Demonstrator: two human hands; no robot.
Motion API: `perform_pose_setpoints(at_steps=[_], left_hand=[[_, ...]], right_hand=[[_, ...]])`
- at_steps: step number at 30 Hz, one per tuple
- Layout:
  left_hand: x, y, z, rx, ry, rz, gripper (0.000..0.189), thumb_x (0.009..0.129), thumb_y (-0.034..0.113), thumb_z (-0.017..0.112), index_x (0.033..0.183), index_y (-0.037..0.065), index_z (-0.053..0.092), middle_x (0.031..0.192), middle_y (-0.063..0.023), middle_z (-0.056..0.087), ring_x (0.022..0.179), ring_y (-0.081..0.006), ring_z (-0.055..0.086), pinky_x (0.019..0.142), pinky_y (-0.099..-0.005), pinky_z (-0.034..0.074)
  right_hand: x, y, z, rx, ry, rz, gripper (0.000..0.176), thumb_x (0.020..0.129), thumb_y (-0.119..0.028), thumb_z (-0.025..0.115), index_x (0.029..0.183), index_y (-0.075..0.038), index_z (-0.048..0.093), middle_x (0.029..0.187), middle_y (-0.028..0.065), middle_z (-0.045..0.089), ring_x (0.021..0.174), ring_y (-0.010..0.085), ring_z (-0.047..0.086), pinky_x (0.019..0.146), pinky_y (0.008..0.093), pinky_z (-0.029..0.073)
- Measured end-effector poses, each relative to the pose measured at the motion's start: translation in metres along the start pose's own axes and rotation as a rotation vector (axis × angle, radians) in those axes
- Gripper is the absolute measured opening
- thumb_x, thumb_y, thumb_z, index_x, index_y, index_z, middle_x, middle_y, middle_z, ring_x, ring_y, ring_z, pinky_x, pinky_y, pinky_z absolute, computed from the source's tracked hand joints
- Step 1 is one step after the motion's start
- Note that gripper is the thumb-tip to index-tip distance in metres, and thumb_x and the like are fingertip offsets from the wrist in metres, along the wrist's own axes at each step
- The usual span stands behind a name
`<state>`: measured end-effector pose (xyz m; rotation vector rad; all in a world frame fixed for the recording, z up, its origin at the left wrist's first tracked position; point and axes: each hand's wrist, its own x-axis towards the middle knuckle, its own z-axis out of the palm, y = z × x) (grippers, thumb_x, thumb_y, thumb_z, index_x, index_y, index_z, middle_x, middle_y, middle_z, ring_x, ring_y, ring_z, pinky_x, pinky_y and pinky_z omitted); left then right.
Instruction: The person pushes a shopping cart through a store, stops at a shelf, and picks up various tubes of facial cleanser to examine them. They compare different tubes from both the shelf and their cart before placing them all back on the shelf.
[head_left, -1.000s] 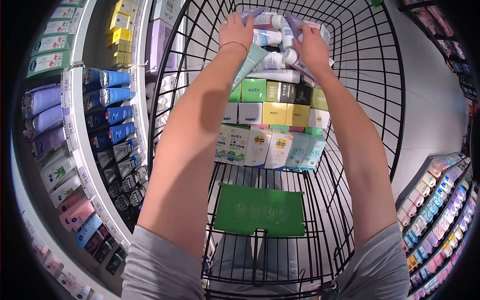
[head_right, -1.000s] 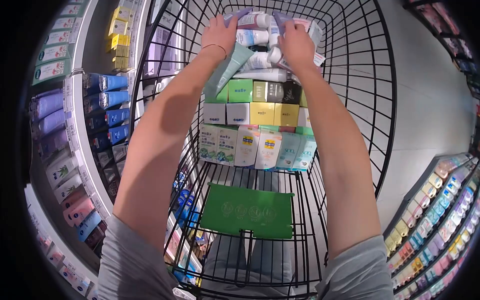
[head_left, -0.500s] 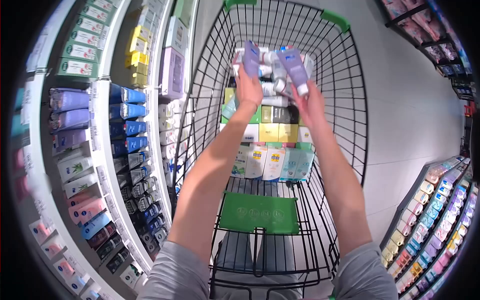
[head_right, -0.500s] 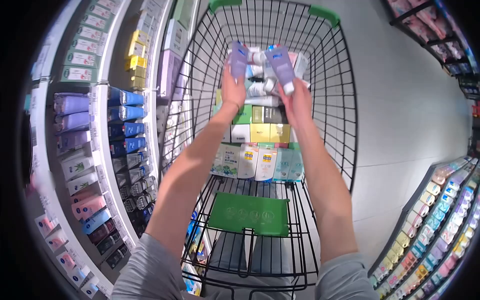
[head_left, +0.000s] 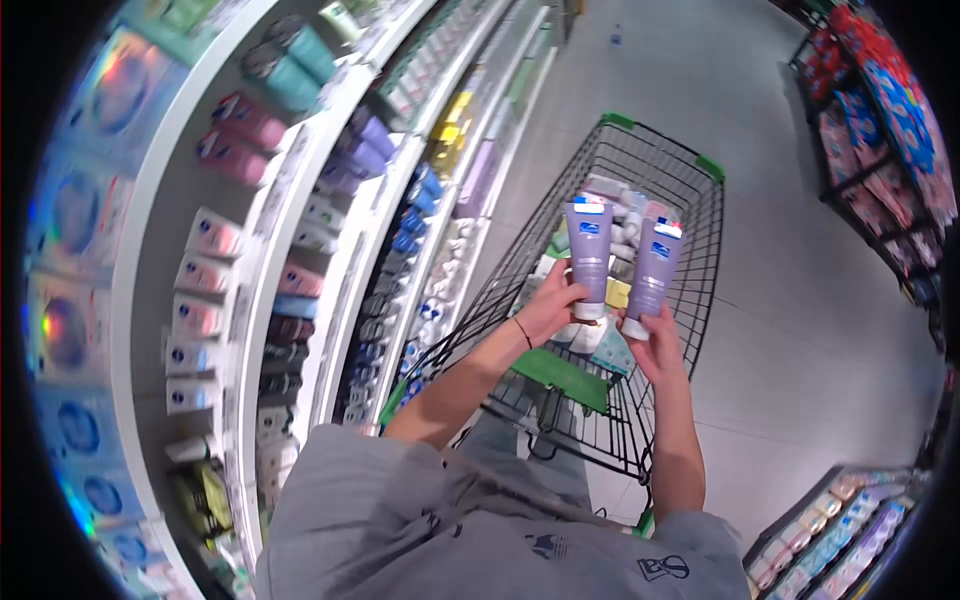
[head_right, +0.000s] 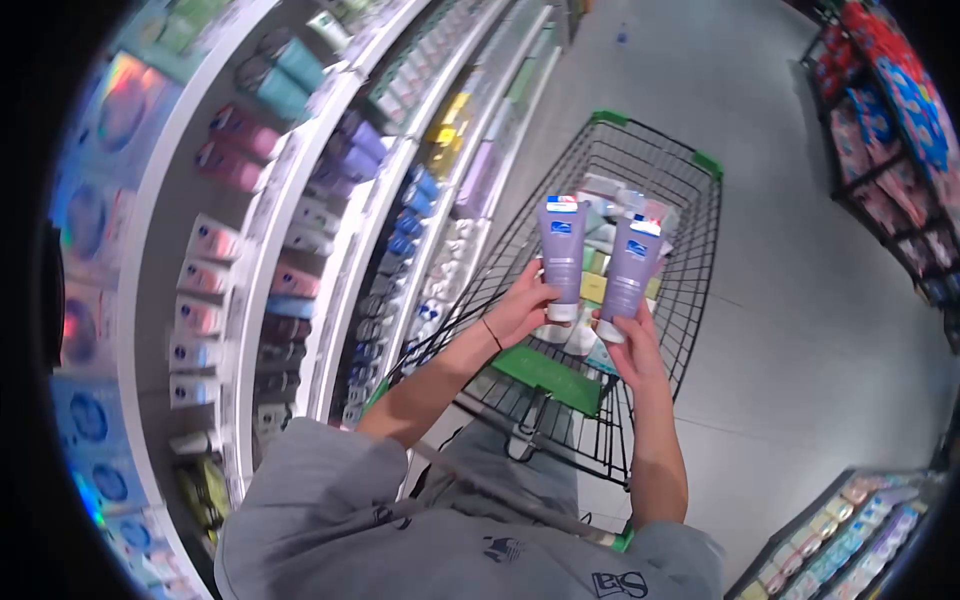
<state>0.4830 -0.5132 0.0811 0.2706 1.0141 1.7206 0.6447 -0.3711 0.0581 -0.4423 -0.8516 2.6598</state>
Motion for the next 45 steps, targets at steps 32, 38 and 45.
perform_pose_setpoints(at_steps=[32, 38, 45], left_hand=[[-0.107, -0.038, -0.032, 1.066, 0.553, 0.258, 0.044, 0.093, 0.044, 0.047, 0.114, 0.007, 0.037, 0.086, -0.0272, 0.064, 0.081, -0.0488, 0.060, 0.070, -0.0563, 0.045], [-0.084, -0.023, -0.044, 1.123, 0.331, 0.078, 0.043, 0.093, 0.041, 0.045, 0.114, 0.005, 0.035, 0.083, -0.0329, 0.062, 0.080, -0.0519, 0.059, 0.073, -0.0591, 0.045], [-0.070, -0.009, -0.058, 1.093, 0.300, -0.001, 0.039, 0.094, 0.038, 0.044, 0.112, 0.005, 0.033, 0.089, -0.0333, 0.061, 0.083, -0.0518, 0.057, 0.074, -0.0587, 0.043]], right_hand=[[-0.035, 0.087, 0.059, -1.273, -0.019, -0.255, 0.032, 0.087, -0.018, 0.063, 0.109, 0.003, 0.051, 0.093, 0.0141, 0.064, 0.081, 0.0173, 0.060, 0.072, 0.0324, 0.049], [-0.015, 0.102, 0.048, -1.132, 0.133, -0.303, 0.029, 0.089, -0.017, 0.060, 0.108, 0.002, 0.048, 0.090, 0.0167, 0.063, 0.077, 0.0187, 0.061, 0.069, 0.0338, 0.049], [-0.004, 0.103, 0.083, -1.449, 0.216, -0.281, 0.035, 0.092, -0.024, 0.058, 0.111, 0.002, 0.045, 0.089, 0.0197, 0.063, 0.078, 0.0300, 0.064, 0.067, 0.0392, 0.049]])
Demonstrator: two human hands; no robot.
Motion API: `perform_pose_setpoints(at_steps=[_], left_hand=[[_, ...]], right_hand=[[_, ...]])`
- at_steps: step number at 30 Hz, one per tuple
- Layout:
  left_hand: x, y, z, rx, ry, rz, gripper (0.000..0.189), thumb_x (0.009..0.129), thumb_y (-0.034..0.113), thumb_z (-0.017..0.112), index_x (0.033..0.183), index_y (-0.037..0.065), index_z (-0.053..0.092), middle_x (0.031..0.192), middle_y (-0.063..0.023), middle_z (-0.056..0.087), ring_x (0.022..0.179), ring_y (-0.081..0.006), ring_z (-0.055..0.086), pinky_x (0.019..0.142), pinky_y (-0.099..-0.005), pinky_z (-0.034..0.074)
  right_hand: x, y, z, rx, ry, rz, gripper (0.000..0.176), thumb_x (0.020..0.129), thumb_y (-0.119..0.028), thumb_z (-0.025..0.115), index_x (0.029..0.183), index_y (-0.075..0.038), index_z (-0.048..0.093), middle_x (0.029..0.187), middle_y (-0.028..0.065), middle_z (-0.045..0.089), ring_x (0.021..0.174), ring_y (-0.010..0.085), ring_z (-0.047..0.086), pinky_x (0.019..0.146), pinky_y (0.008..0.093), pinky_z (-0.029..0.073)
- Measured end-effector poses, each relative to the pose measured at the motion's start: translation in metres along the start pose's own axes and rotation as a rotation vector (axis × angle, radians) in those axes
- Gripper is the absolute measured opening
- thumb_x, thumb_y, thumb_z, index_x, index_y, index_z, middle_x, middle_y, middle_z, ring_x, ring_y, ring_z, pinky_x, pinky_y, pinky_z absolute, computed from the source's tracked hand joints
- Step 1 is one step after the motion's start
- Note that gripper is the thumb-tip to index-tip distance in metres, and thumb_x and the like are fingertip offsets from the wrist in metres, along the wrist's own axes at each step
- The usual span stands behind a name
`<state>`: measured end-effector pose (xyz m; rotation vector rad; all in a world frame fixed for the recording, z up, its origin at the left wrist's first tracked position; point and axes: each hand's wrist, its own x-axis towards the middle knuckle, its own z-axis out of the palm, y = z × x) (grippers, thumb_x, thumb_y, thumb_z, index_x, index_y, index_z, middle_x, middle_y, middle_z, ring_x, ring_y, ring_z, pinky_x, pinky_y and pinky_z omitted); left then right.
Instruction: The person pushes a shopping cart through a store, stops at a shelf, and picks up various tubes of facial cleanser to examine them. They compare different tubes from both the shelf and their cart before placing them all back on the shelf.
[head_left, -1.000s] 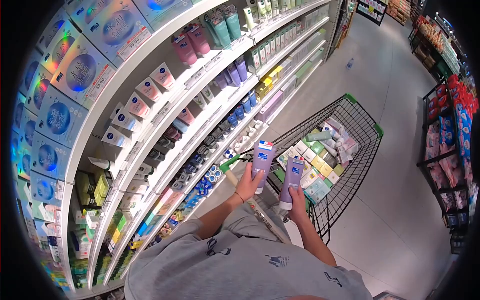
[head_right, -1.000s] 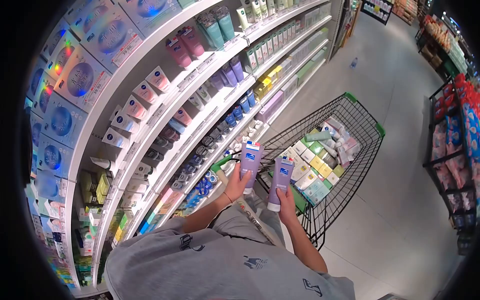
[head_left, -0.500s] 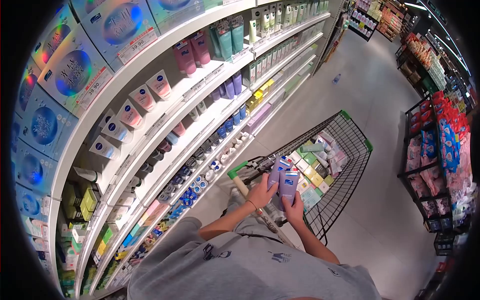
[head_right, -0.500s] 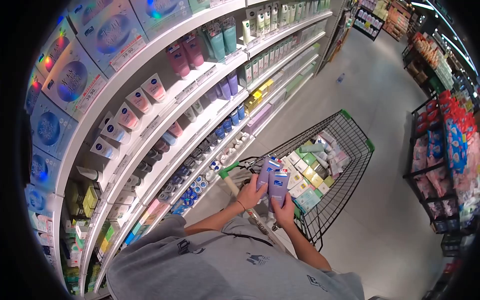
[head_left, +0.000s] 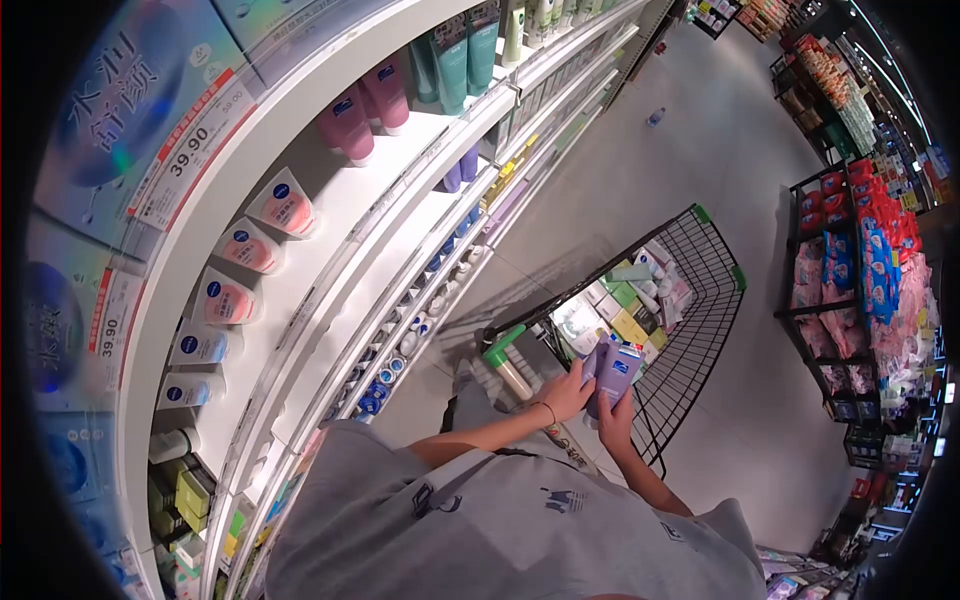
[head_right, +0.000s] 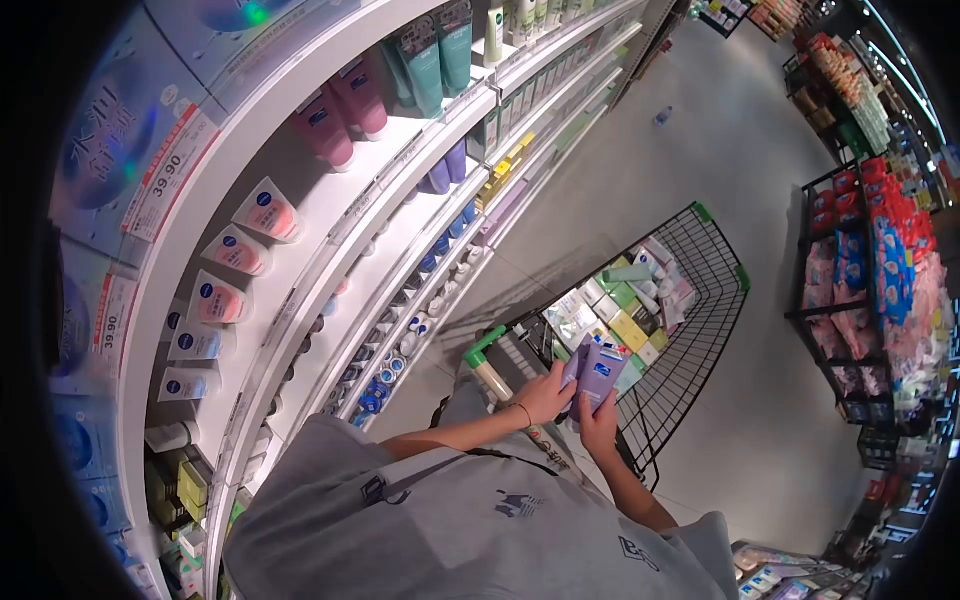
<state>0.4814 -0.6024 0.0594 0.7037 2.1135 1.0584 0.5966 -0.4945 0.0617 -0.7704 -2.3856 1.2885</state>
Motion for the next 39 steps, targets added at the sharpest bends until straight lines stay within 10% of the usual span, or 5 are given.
perform_pose_setpoints(at_steps=[39], left_hand=[[0.022, 0.044, 0.039, -0.022, 0.246, 0.019, 0.038, 0.095, 0.035, 0.046, 0.115, 0.004, 0.037, 0.093, -0.0308, 0.062, 0.087, -0.0505, 0.057, 0.075, -0.0559, 0.043]], right_hand=[[0.051, 0.020, -0.054, 0.121, -0.120, 0.095, 0.042, 0.091, -0.036, 0.058, 0.104, 0.003, 0.047, 0.074, 0.0267, 0.063, 0.069, 0.0414, 0.065, 0.060, 0.0456, 0.049]])
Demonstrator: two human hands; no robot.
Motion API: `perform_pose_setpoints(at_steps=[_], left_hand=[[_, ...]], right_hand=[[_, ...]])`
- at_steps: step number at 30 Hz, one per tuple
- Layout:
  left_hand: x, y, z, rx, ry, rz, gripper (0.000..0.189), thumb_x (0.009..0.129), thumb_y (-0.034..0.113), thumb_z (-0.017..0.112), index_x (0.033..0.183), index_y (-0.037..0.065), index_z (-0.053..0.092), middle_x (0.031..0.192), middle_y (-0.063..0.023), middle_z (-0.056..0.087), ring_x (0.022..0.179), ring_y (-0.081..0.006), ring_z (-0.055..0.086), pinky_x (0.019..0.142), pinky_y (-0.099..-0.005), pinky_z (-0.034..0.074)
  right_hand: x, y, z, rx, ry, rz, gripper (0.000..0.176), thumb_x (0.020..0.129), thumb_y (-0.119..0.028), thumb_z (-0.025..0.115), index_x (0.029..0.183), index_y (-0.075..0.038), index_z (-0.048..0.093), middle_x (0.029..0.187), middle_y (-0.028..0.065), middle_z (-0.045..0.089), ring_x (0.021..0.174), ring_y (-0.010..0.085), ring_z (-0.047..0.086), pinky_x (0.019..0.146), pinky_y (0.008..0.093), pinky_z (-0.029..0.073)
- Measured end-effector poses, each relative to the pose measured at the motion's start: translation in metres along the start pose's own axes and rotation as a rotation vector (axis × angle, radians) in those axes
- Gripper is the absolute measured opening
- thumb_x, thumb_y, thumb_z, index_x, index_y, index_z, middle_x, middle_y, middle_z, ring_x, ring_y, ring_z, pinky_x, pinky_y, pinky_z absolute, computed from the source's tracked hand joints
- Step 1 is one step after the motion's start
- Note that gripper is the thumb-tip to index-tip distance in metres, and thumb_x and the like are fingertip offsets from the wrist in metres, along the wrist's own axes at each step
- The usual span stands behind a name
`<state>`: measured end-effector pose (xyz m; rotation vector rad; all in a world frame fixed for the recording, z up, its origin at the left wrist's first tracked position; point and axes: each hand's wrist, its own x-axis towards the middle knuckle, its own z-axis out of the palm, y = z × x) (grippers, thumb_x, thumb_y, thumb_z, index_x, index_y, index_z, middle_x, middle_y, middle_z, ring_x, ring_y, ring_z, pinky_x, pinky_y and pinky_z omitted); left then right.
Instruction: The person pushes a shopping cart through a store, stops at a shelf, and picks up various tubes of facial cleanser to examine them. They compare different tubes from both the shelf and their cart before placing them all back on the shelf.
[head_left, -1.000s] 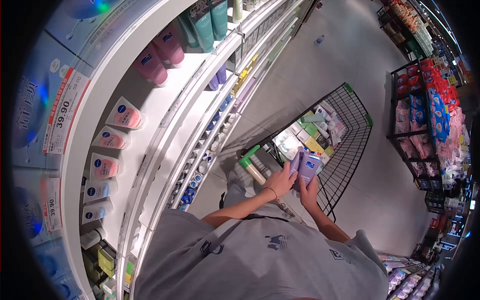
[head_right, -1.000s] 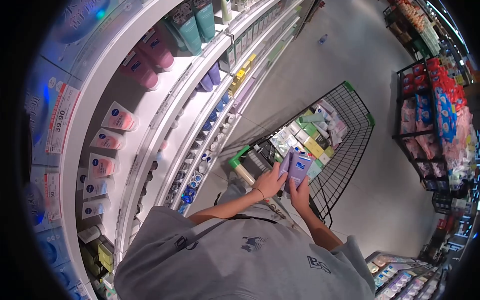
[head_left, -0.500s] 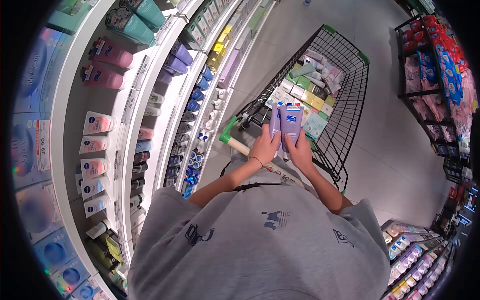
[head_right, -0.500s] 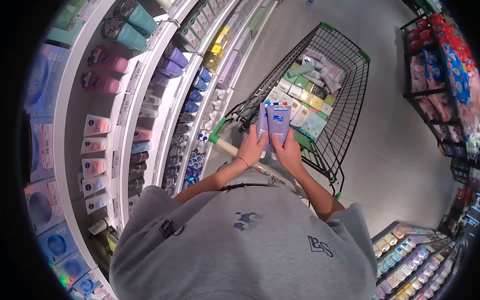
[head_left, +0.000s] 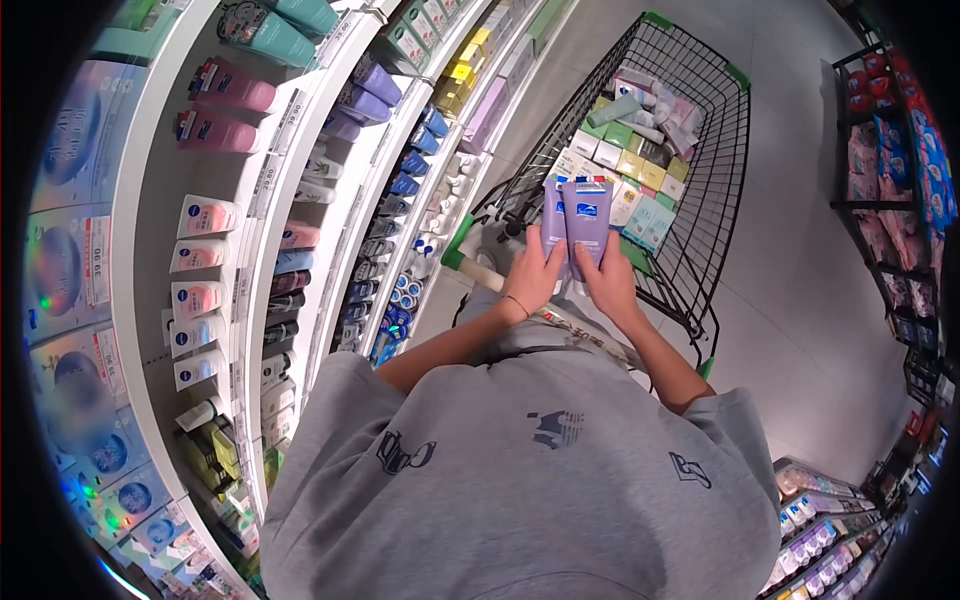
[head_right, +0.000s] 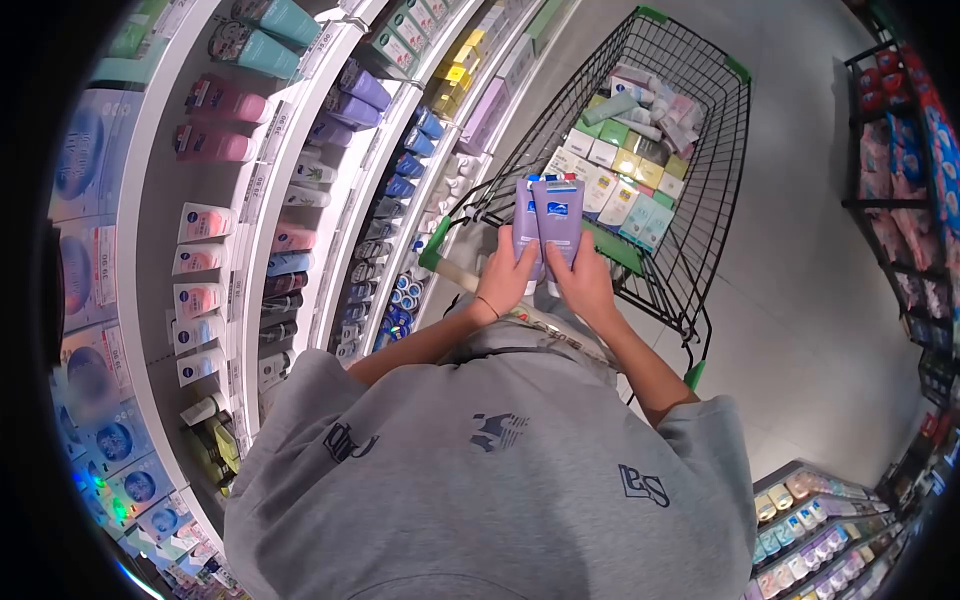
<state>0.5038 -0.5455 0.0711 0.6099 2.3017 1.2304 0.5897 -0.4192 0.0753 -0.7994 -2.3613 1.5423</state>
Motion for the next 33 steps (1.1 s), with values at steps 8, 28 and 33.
perform_pose_setpoints(at_steps=[8, 28, 33], left_hand=[[-0.005, -0.024, 0.001, -0.151, -0.075, -0.118, 0.041, 0.094, 0.037, 0.049, 0.114, 0.004, 0.036, 0.091, -0.0276, 0.062, 0.081, -0.0443, 0.063, 0.065, -0.0510, 0.049], [0.021, -0.050, -0.200, -0.562, 0.361, 0.288, 0.035, 0.093, 0.017, 0.059, 0.115, -0.001, 0.039, 0.106, -0.0101, 0.055, 0.096, -0.0137, 0.055, 0.082, -0.0279, 0.046], [0.025, -0.066, -0.224, -0.369, 0.473, 0.215, 0.036, 0.086, 0.010, 0.066, 0.116, 0.000, 0.049, 0.106, -0.0098, 0.059, 0.092, -0.0156, 0.058, 0.081, -0.0297, 0.045]], right_hand=[[-0.013, -0.007, 0.007, -0.032, -0.044, 0.089, 0.046, 0.091, -0.037, 0.058, 0.111, 0.002, 0.045, 0.087, 0.0235, 0.065, 0.076, 0.0343, 0.066, 0.067, 0.0404, 0.050], [0.084, -0.138, 0.160, 0.719, -0.381, -0.305, 0.056, 0.088, -0.017, 0.068, 0.130, 0.001, 0.036, 0.116, 0.0093, 0.052, 0.106, 0.0138, 0.050, 0.092, 0.0292, 0.042], [0.109, -0.128, 0.187, 0.644, -0.354, -0.366, 0.057, 0.080, -0.016, 0.076, 0.126, -0.001, 0.045, 0.113, 0.0079, 0.052, 0.106, 0.0174, 0.054, 0.092, 0.0314, 0.046]])
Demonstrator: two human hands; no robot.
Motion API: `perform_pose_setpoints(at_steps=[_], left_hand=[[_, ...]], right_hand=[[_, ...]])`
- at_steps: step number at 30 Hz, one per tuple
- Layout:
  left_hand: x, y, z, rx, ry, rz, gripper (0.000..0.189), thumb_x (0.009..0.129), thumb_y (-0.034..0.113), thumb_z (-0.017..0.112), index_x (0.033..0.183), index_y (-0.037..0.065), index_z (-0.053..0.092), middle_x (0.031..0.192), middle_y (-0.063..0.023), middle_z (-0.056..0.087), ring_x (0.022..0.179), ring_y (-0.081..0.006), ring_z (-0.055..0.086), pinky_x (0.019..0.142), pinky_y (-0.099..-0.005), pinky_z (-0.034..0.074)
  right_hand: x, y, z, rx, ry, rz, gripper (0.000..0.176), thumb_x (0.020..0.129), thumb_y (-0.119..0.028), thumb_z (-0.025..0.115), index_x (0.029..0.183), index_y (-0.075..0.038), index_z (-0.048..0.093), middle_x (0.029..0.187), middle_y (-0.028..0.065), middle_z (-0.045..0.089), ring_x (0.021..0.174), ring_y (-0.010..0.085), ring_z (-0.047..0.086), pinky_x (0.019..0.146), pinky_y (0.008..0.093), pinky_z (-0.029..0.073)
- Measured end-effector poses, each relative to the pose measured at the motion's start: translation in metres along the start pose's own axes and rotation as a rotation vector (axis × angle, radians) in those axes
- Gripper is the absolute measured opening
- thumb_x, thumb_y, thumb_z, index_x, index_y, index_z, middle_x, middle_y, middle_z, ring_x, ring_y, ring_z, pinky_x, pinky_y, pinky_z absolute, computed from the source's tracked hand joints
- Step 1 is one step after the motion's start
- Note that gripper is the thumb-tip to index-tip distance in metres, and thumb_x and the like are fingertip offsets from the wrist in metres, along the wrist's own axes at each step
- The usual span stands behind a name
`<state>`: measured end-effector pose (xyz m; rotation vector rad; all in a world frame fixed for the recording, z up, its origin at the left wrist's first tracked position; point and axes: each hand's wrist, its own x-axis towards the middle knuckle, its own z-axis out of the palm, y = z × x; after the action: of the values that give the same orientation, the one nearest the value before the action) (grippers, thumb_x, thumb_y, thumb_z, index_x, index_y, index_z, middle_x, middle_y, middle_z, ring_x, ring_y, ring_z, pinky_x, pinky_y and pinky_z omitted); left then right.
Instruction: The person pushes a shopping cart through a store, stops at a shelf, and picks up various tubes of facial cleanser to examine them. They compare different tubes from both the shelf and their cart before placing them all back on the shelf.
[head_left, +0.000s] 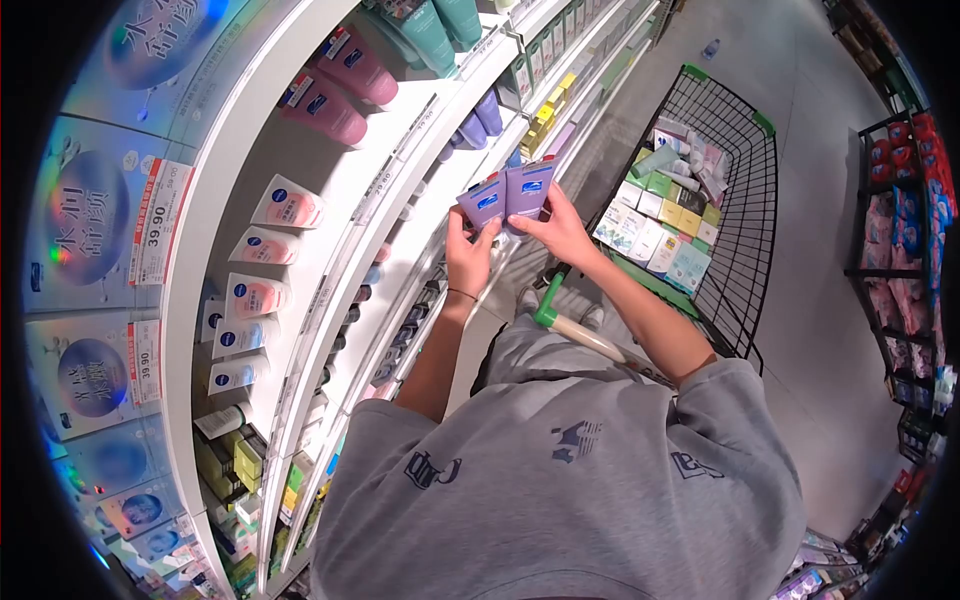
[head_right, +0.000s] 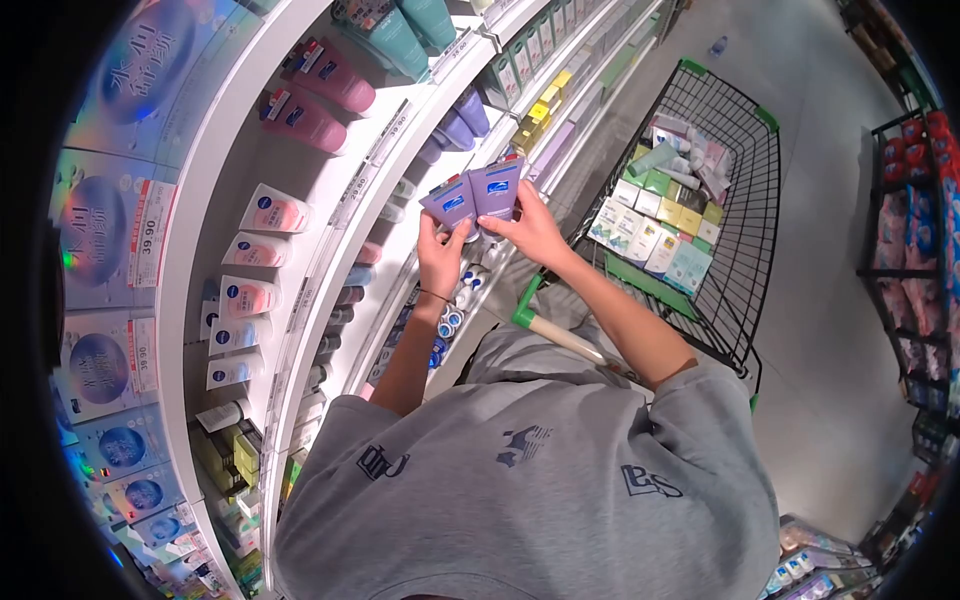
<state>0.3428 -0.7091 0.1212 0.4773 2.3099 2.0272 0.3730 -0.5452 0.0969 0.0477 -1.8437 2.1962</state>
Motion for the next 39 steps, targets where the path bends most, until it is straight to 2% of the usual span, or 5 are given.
perform_pose_setpoints(at_steps=[9, 18, 23, 30, 39], left_hand=[[0.037, -0.050, -0.017, -0.197, 0.189, 0.026, 0.039, 0.083, -0.007, 0.065, 0.116, -0.005, 0.046, 0.111, -0.0154, 0.056, 0.101, -0.0197, 0.058, 0.089, -0.0320, 0.048], [0.085, -0.096, -0.043, 0.013, 0.340, -0.058, 0.041, 0.082, -0.003, 0.067, 0.118, -0.012, 0.048, 0.116, -0.0189, 0.058, 0.102, -0.0240, 0.061, 0.090, -0.0335, 0.049], [0.094, -0.099, -0.041, -0.092, 0.390, -0.075, 0.041, 0.081, -0.002, 0.068, 0.117, -0.012, 0.052, 0.113, -0.0193, 0.062, 0.098, -0.0250, 0.063, 0.084, -0.0341, 0.051], [0.105, -0.114, -0.046, 0.555, 0.414, -0.137, 0.036, 0.080, 0.023, 0.074, 0.099, -0.006, 0.066, 0.090, -0.0160, 0.070, 0.079, -0.0257, 0.067, 0.073, -0.0358, 0.051], [0.115, -0.144, -0.049, 0.361, 0.399, -0.071, 0.037, 0.076, 0.014, 0.075, 0.105, -0.006, 0.063, 0.098, -0.0179, 0.068, 0.086, -0.0264, 0.066, 0.078, -0.0367, 0.052]], right_hand=[[0.058, 0.026, 0.032, -0.355, 0.029, -0.086, 0.060, 0.075, -0.010, 0.078, 0.123, -0.002, 0.044, 0.114, 0.0145, 0.061, 0.108, 0.0227, 0.061, 0.091, 0.0337, 0.048], [0.109, 0.049, 0.051, -0.453, -0.056, -0.190, 0.068, 0.072, -0.013, 0.075, 0.129, -0.002, 0.039, 0.114, 0.0191, 0.040, 0.112, 0.0393, 0.048, 0.095, 0.0395, 0.043], [0.123, 0.071, 0.059, -0.515, -0.008, -0.293, 0.069, 0.073, -0.013, 0.072, 0.131, 0.000, 0.037, 0.117, 0.0211, 0.043, 0.109, 0.0407, 0.050, 0.093, 0.0413, 0.045], [0.130, 0.091, 0.072, -0.507, 0.068, -0.235, 0.069, 0.074, -0.013, 0.069, 0.132, 0.000, 0.034, 0.124, 0.0257, 0.046, 0.112, 0.0423, 0.050, 0.095, 0.0427, 0.044], [0.134, 0.109, 0.080, -0.499, 0.109, -0.111, 0.066, 0.074, -0.009, 0.069, 0.130, 0.000, 0.035, 0.118, 0.0229, 0.042, 0.107, 0.0429, 0.051, 0.093, 0.0421, 0.045]])
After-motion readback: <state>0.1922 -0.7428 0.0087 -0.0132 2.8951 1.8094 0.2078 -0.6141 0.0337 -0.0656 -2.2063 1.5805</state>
